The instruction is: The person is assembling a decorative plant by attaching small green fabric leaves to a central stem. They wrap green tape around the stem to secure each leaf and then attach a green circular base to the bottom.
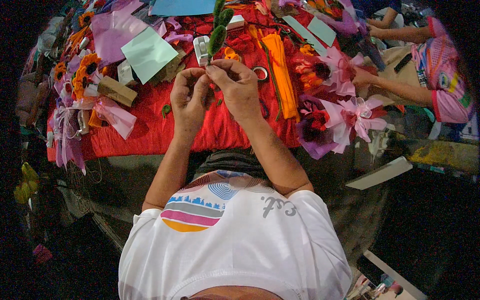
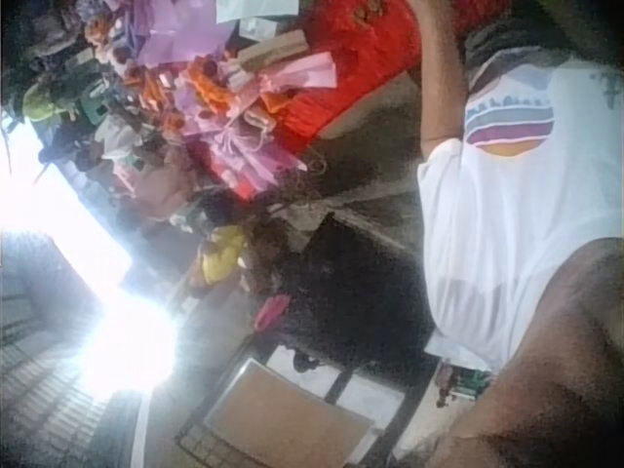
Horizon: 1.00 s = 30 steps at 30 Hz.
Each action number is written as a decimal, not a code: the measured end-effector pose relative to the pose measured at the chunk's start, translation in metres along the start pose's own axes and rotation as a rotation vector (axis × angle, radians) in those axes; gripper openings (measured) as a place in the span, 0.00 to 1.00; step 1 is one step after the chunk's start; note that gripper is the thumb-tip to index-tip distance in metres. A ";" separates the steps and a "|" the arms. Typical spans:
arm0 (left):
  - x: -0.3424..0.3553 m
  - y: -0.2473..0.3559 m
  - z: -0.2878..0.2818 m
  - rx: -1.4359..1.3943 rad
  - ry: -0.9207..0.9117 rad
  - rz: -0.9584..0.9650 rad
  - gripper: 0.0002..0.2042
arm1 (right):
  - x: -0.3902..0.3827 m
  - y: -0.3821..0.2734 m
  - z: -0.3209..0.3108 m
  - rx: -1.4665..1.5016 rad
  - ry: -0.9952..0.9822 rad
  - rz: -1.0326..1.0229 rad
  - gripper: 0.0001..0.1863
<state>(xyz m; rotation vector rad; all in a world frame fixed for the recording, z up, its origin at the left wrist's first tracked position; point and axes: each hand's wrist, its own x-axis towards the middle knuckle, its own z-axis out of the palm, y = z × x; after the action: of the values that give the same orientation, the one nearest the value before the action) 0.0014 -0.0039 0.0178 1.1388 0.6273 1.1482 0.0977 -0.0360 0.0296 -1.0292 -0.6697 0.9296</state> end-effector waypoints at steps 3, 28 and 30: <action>-0.002 -0.007 -0.001 0.122 0.009 0.144 0.04 | -0.001 0.003 0.001 -0.051 0.040 -0.056 0.08; -0.008 -0.001 -0.007 0.030 -0.092 -0.025 0.07 | -0.002 0.000 -0.009 0.006 -0.128 0.083 0.08; -0.007 -0.003 -0.006 0.095 -0.062 -0.020 0.05 | -0.001 0.003 -0.010 -0.011 -0.104 0.055 0.07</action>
<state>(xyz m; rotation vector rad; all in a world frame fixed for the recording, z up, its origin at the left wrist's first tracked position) -0.0046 -0.0084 0.0118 1.2419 0.6489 1.0715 0.1049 -0.0408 0.0230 -1.0182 -0.7362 1.0338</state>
